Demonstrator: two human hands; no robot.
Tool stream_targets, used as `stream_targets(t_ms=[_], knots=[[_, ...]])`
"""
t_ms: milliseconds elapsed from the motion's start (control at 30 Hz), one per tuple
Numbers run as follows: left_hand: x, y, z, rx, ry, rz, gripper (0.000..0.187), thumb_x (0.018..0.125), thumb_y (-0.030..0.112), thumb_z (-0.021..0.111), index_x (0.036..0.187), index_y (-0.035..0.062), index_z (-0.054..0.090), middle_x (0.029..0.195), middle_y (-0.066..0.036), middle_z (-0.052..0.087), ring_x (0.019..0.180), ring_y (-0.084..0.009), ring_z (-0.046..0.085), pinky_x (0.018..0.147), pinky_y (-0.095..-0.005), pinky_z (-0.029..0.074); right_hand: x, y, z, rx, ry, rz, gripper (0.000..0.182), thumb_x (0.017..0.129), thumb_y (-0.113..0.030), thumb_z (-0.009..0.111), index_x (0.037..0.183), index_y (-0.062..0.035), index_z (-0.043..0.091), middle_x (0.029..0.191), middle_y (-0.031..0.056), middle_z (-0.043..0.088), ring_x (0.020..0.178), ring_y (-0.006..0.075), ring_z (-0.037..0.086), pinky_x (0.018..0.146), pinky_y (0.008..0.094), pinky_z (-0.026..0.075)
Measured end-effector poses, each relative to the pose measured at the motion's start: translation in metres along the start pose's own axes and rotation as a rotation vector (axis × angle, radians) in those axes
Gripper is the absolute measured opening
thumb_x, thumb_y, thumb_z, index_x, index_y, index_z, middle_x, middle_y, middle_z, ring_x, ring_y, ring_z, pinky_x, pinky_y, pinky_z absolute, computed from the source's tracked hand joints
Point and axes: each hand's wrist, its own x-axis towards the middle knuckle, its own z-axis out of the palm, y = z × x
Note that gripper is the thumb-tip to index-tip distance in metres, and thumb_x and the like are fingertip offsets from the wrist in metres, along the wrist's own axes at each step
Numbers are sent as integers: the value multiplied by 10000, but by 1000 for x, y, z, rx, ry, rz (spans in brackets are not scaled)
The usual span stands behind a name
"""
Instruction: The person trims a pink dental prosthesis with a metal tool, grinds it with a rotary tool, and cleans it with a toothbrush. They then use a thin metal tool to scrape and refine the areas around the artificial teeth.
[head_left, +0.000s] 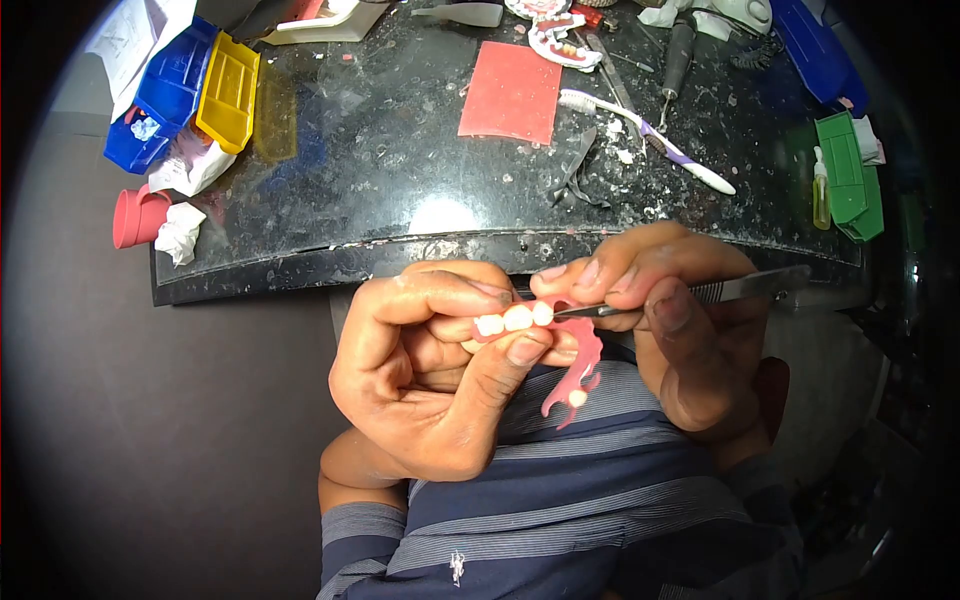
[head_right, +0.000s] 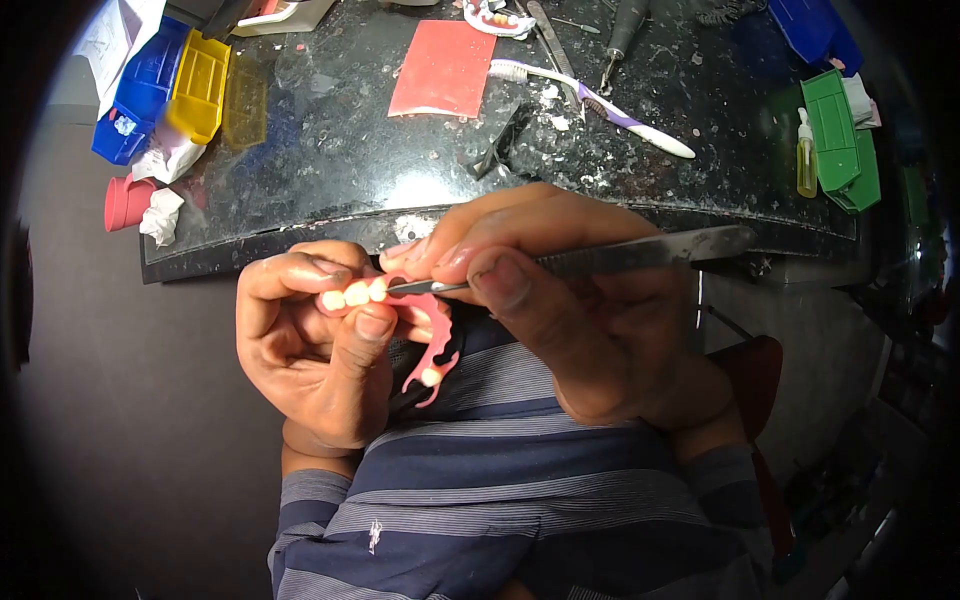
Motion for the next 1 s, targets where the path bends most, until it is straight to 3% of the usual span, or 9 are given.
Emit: stream_targets(t_ms=[267, 433, 500, 600, 733, 800, 867, 933, 1000], knots=[[-2, -11, 1, 177, 10, 150, 321, 842, -167, 620, 1096, -82, 443, 1062, -206, 547, 941, -219, 670, 864, -311, 590, 0, 7, -2, 205, 32, 109, 213, 1015, -167, 464, 999, 36, 528, 1077, 265, 606, 1087, 421, 628, 898, 521, 567], [-1, -11, 1, 233, -3, 202, 334, 835, -165, 634, 1106, -67, 466, 1058, -192, 555, 965, -219, 667, 857, -289, 579, 2, 7, -1, 365, 105, 208, 237, 1019, -211, 480, 1002, 16, 549, 1085, 262, 620, 1070, 397, 642, 895, 523, 560], [0, -8, 5, 236, 65, 80, 326, 873, -5, 684, 1116, 3, 467, 999, -147, 544, 869, -170, 610, 813, -331, 562, 2, 7, -1, 411, 140, 224, 251, 1021, -234, 488, 1003, 7, 560, 1075, 253, 630, 1056, 379, 652, 889, 518, 560], [4, -7, 2, 189, 30, 0, 321, 883, 21, 681, 1141, 4, 490, 1013, -144, 554, 878, -180, 616, 808, -326, 559, 2, 2, -4, 94, 156, 41, 298, 1016, -297, 508, 1009, -7, 576, 988, 218, 668, 1003, 343, 676, 894, 516, 545], [8, -11, 4, -243, 158, -213, 344, 889, -38, 621, 1201, 14, 484, 1032, -146, 571, 811, -217, 652, 634, -331, 601, -5, 7, -6, -113, -7, -75, 343, 992, -333, 535, 1083, -3, 547, 904, 212, 692, 959, 338, 690, 937, 514, 516], [11, -18, 2, -331, 112, -130, 302, 948, 28, 565, 1237, 26, 476, 1076, -172, 584, 784, -247, 670, 601, -366, 612, -5, 12, -3, -106, 30, -134, 285, 984, -197, 580, 1115, 56, 594, 1009, 224, 708, 1006, 280, 690, 908, 372, 537], [11, -16, -4, -331, 33, -170, 287, 1021, 179, 477, 1251, 7, 470, 1137, -202, 588, 804, -268, 681, 617, -376, 613, -6, 13, -4, -134, 5, -139, 270, 1000, -164, 544, 1156, 56, 559, 1038, 225, 701, 1030, 274, 682, 914, 362, 536], [10, -15, -3, -395, 117, -235, 566, 1045, 408, 361, 1330, -77, 431, 1200, -236, 578, 865, -303, 674, 718, -413, 592, -6, 12, 3, -44, 90, -77, 260, 1011, -126, 517, 1187, 65, 524, 1075, 230, 689, 1032, 255, 679, 918, 341, 533], [15, -13, -2, -605, 14, -195, 524, 1038, 223, 460, 1412, -120, 333, 1205, -252, 565, 989, -275, 645, 861, -365, 545, -6, 10, 4, -83, 95, -47, 266, 1014, -155, 509, 1177, 56, 507, 1053, 263, 672, 1033, 310, 672, 913, 398, 547]])
